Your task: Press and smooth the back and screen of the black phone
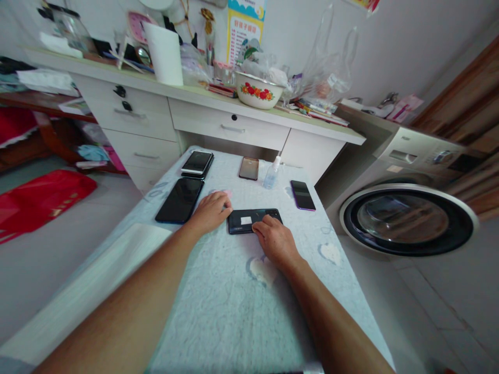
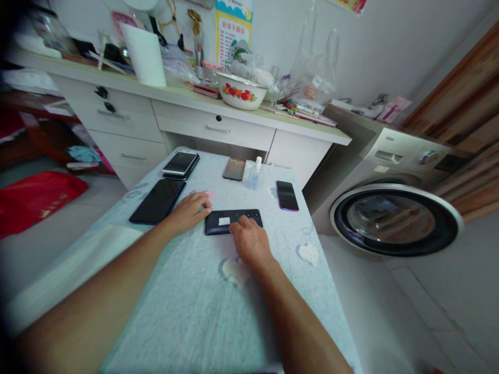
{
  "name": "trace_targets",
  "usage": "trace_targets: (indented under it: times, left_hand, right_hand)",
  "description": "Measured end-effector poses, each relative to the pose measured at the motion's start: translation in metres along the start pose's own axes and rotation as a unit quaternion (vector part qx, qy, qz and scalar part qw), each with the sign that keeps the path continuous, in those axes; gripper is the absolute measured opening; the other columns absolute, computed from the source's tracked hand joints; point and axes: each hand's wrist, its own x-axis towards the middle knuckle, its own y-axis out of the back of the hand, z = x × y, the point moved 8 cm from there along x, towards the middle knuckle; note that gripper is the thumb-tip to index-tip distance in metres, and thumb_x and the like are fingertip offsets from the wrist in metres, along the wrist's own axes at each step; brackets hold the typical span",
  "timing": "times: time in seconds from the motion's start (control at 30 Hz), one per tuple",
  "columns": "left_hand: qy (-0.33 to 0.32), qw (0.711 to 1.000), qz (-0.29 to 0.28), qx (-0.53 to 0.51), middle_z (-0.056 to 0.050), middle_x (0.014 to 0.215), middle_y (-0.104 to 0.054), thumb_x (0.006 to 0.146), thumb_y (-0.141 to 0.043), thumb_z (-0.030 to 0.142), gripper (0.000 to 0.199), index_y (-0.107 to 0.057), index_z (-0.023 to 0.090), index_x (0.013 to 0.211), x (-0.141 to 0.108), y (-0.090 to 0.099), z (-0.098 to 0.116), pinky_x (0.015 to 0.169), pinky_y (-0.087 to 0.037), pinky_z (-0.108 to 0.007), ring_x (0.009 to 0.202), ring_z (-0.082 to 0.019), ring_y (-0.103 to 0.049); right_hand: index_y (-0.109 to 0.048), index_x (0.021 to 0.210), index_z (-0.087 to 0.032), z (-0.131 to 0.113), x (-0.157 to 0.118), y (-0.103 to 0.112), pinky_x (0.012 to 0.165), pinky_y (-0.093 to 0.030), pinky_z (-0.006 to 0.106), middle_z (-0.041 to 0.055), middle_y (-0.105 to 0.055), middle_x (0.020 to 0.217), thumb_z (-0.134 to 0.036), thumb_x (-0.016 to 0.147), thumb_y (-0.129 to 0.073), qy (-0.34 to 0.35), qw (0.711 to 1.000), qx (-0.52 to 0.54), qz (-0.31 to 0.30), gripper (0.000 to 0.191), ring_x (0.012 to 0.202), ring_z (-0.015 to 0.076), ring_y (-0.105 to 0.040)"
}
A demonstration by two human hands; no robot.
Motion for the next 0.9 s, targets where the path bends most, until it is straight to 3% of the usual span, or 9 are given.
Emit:
trace_targets:
  times: [0.5, 0.9]
  left_hand:
    - [0.003, 1.000, -0.004, -0.002, -0.007, 0.123, -0.057, 0.083, -0.048, 0.026, 0.008, -0.055, 0.022, 0.081, 0.000, -0.001, -0.002, 0.105, -0.035, -0.043, 0.124, -0.024, -0.044]
    - [0.005, 1.000, -0.008, 0.001, -0.006, 0.123, -0.056, 0.083, -0.047, 0.026, 0.009, -0.055, 0.022, 0.082, -0.001, 0.000, -0.001, 0.105, -0.035, -0.041, 0.125, -0.024, -0.043]
  right_hand:
    - [-0.067, 0.097, -0.026, 0.036, -0.009, 0.011, 0.075, -0.037, 0.023, 0.0031, -0.060, 0.096, -0.023, 0.094, -0.043, -0.093, 0.995, 0.022, -0.016, 0.025, 0.092, 0.0142, -0.055]
    - [-0.068, 0.096, -0.025, 0.061, -0.015, 0.016, 0.071, -0.035, 0.023, 0.0022, -0.061, 0.094, -0.025, 0.094, -0.045, -0.122, 0.992, 0.017, 0.005, 0.023, 0.086, 0.0138, -0.056]
